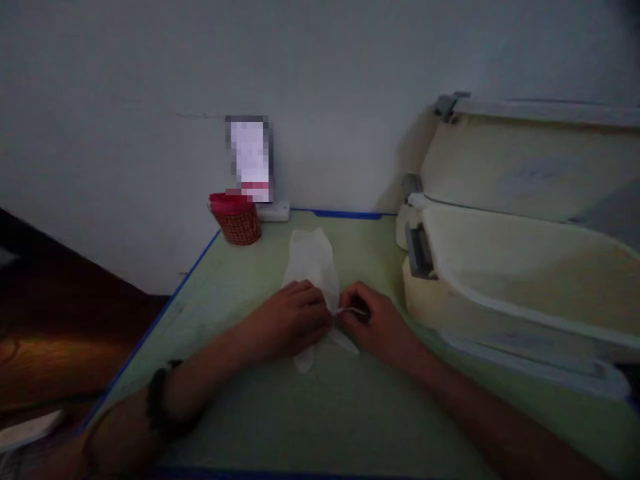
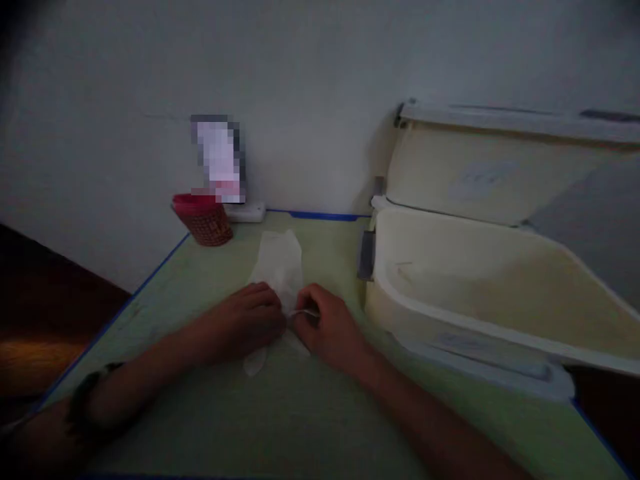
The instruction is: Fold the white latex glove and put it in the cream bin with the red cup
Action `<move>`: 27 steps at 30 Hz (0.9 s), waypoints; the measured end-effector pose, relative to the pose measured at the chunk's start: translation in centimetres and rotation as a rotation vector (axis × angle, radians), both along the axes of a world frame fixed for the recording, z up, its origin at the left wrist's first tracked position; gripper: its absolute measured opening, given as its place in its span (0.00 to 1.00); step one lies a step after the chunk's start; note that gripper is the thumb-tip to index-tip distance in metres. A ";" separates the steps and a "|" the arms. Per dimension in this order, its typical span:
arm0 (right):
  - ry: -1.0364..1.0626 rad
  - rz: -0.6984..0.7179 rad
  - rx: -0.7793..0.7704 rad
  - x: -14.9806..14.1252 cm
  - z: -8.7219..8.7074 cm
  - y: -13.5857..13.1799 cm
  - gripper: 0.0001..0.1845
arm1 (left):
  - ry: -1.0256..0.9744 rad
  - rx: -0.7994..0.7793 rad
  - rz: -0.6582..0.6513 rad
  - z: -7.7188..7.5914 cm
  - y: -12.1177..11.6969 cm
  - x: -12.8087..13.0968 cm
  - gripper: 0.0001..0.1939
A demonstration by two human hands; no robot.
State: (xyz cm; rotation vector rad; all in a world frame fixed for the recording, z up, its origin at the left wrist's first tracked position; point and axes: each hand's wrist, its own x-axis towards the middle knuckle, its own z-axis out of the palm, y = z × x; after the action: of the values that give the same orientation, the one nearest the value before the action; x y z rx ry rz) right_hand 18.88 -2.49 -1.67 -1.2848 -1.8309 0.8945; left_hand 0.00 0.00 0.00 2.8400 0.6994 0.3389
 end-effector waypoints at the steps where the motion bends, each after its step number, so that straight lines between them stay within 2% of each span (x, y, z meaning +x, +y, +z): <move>1: 0.013 -0.022 0.007 0.0 0.1 -0.1 0.04 | -0.015 -0.009 0.001 0.2 0.1 -0.1 0.10; 7: 0.019 -0.092 -0.017 -0.1 0.3 -0.4 0.04 | 0.001 -0.059 -0.059 0.7 0.3 -0.5 0.10; 13: -0.065 0.048 0.008 -0.1 0.0 -0.1 0.16 | 0.046 -0.035 -0.008 0.1 0.3 0.0 0.11; 15: -0.056 0.085 -0.015 0.0 0.1 -0.1 0.16 | 0.003 -0.140 -0.016 0.4 0.2 -0.1 0.10; 17: -0.020 0.095 -0.032 0.1 0.3 0.0 0.15 | -0.076 -0.321 -0.056 1.1 0.2 -0.6 0.08; 20: 0.095 0.020 -0.032 0.2 0.2 0.1 0.10 | -0.174 -0.551 -0.092 2.1 0.5 -1.4 0.05; 23: 0.244 -0.045 -0.029 0.1 -0.1 0.1 0.11 | -0.279 -0.616 0.027 2.3 1.0 -1.7 0.06; 25: 0.335 -0.044 -0.035 0.0 -0.2 0.1 0.13 | -0.314 -0.585 0.146 1.9 1.2 -1.5 0.09; 27: 0.389 -0.039 -0.068 -0.2 -0.2 0.2 0.14 | -0.300 -0.518 0.201 1.4 1.3 -1.2 0.09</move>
State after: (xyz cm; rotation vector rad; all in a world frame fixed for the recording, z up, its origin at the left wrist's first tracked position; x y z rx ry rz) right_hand 18.73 -2.31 -1.84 -1.0919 -1.4778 1.1068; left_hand -1.19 1.29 1.43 2.1821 0.8614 0.5160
